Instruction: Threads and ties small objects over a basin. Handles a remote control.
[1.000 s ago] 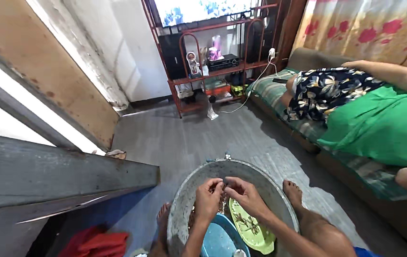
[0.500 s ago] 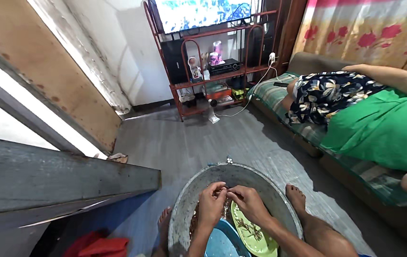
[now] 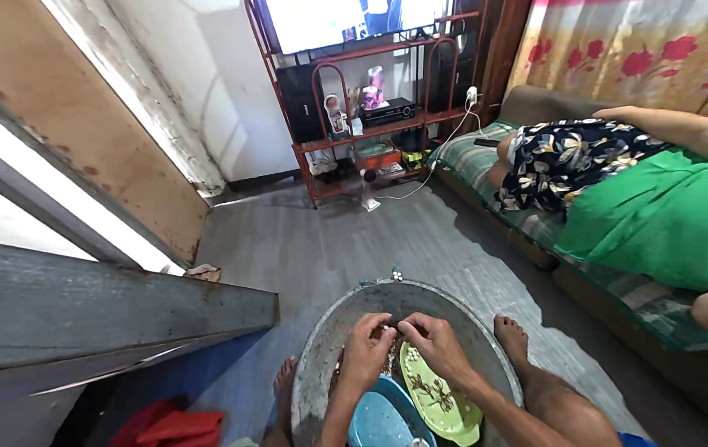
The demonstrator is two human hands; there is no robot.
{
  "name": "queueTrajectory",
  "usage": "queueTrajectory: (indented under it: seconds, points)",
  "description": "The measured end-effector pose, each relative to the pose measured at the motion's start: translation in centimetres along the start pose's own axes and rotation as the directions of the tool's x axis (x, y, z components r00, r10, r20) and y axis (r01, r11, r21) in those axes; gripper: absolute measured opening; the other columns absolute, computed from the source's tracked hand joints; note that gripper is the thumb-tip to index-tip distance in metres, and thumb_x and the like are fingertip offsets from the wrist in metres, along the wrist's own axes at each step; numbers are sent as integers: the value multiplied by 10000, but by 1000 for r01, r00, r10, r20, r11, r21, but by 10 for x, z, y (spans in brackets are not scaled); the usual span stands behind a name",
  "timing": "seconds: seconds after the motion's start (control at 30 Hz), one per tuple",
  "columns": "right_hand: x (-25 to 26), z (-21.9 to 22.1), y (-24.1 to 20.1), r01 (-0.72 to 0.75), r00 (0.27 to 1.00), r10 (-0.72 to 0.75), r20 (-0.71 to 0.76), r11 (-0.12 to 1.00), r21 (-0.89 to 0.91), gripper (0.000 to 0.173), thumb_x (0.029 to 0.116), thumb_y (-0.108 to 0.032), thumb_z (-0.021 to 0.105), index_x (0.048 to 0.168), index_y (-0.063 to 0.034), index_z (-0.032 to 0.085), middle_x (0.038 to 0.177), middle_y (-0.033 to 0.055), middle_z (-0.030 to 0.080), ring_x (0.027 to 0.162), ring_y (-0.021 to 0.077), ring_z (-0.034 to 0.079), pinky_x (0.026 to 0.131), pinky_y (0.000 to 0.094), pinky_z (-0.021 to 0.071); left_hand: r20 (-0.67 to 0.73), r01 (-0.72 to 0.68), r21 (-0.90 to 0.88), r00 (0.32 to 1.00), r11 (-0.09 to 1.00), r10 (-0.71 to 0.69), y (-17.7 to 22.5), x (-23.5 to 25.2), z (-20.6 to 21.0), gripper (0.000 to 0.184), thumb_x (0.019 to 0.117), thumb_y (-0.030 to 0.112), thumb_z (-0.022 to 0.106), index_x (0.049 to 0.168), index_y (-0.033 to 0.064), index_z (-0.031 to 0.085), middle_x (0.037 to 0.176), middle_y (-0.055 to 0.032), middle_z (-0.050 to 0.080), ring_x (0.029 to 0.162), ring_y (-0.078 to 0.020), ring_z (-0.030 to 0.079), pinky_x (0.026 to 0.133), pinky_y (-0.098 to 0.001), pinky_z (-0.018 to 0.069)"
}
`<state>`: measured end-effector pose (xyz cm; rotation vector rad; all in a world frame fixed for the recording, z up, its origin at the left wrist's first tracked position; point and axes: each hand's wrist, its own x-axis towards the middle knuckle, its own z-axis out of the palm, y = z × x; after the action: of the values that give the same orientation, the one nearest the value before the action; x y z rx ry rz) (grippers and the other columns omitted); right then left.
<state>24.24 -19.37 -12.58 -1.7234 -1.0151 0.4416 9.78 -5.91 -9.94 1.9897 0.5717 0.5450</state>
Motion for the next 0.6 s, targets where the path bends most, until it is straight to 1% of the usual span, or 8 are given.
queueTrajectory:
  seconds: [0.03,0.1,0.23,0.33,0.4,0.43,0.5,0.6]
  points:
    - [0,0,0,-14,1000,13,21,999,49,316,1027,-417,587,974,-155,755,793,-45,718,703,61,682,680,280,593,-2,-13,5,1000,1000,13,-1,-1,4,254,975,204,689,1195,83,730,1103,-29,725,938,-102,716,861,-296,623]
    - [0,1,-2,-57,997,49,61,989,139,305,1025,-396,599,968,-138,750,789,-27,718,698,85,685,679,290,593,-52,-28,-11,998,1000,27,0,0,9,201,947,161,709,1130,81,736,988,-9,742,831,-89,716,769,-278,627]
    - [2,0,-2,-123,989,99,111,963,239,310,1032,-377,596,967,-113,745,778,0,716,682,117,673,666,306,576,-57,-65,-8,996,998,65,1,1,6,248,936,165,730,1173,94,729,1104,-27,715,893,-94,711,787,-277,629]
    - [2,2,-1,-146,986,113,124,941,307,328,1040,-377,585,968,-99,744,783,23,710,693,146,672,681,330,579,-106,25,-80,994,996,-34,4,0,8,260,935,184,748,1170,82,705,1060,-18,743,861,-107,734,779,-301,645]
    - [2,3,-1,-159,985,122,124,921,355,339,1048,-365,576,976,-78,739,792,44,709,693,163,670,682,339,580,-74,81,-145,993,986,-92,4,1,8,301,935,189,755,1209,80,702,1064,-18,755,840,-125,743,771,-320,652]
    - [2,3,-1,-169,983,129,129,915,367,342,1051,-364,573,981,-73,738,799,49,712,697,166,674,682,339,583,-44,95,-194,994,976,-105,4,1,7,273,940,171,752,1190,69,712,1054,-34,760,833,-148,748,768,-334,657]
    - [2,4,-2,-188,979,141,144,901,391,350,1055,-361,566,985,-63,735,809,59,715,703,170,677,684,337,584,-13,91,-286,995,954,-99,5,1,7,165,944,116,742,1083,28,729,958,-86,759,772,-207,749,724,-371,665]
    - [1,4,-1,-187,979,137,149,892,412,359,1062,-357,559,973,-54,729,804,65,709,701,171,670,678,333,577,6,80,-271,997,959,-81,4,1,7,112,955,137,731,1001,34,728,854,-79,748,693,-203,733,671,-356,655]
